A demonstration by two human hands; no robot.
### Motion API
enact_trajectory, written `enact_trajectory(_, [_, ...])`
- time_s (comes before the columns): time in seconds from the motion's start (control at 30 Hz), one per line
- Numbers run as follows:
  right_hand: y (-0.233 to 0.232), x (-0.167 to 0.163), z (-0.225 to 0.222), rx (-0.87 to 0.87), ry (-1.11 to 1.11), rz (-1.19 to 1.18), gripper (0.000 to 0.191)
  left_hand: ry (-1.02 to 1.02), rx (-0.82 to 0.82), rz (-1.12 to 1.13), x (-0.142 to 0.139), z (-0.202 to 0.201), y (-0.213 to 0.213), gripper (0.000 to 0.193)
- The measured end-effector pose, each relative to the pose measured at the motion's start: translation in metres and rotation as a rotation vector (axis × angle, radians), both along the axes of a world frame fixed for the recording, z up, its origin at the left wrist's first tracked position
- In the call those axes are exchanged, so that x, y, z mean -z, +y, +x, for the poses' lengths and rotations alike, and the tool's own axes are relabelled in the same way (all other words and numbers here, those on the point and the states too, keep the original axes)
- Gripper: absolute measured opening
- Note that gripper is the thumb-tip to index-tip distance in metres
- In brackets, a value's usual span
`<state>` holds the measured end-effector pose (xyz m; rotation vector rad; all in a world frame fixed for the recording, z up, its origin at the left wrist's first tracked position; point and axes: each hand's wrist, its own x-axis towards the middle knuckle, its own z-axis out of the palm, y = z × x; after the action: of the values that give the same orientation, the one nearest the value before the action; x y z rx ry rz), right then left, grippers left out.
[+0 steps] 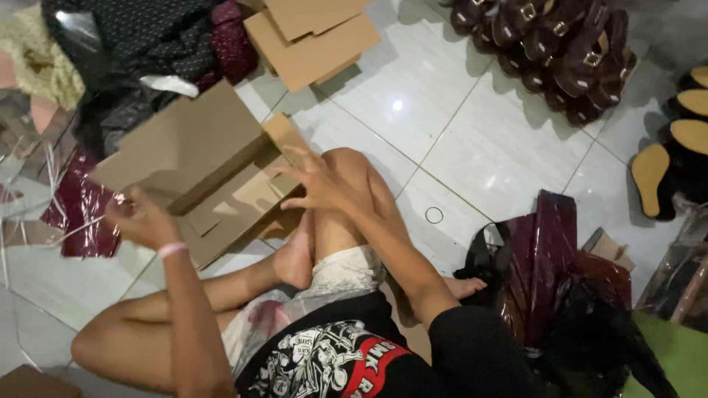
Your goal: The person sits on the floor and repeatedly picks up pairs of brown shoes, places them into small cardboard boxes, and closes the boxes. The person then moves the packed boxes to a stack nearby. This process is repeated multiple times with different pairs of shoes.
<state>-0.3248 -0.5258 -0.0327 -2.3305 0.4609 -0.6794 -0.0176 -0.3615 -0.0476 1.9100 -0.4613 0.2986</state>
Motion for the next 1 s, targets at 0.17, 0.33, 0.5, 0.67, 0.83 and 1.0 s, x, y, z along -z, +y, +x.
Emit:
enact_trajectory(0.17, [-0.054,0.039,-0.073,0.477,-0.254,0.143,0.051,-0.294,0.225,-0.129,-0.024,-0.160,-0.016,0.034])
enact_trajectory(0.33, [-0.195,0.068,-0.208,0.858,-0.029,-0.233,0.057,-0.077,1.180,0.507,-0.037,-0.327,-0.071,0.028])
enact_trajectory(0.5, [-0.318,0.037,-0.330,1.057,0.306,-0.236,0.068,-0.520,1.348,0.761,-0.026,-0.362,-0.102,0.044])
enact_trajectory(0.67, [-0.415,0.005,-0.369,1.103,0.547,-0.222,0.092,-0.467,1.309,0.737,-0.005,-0.364,-0.111,0.040])
enact_trajectory(0.83, [-0.452,0.017,-0.359,1.102,0.883,-0.088,0.087,-0.480,1.267,0.789,0.002,-0.371,-0.124,0.040])
enact_trajectory(1.0, [-0.425,0.020,-0.339,0.987,0.865,-0.129,0.088,-0.394,1.280,0.823,-0.010,-0.365,-0.131,0.035])
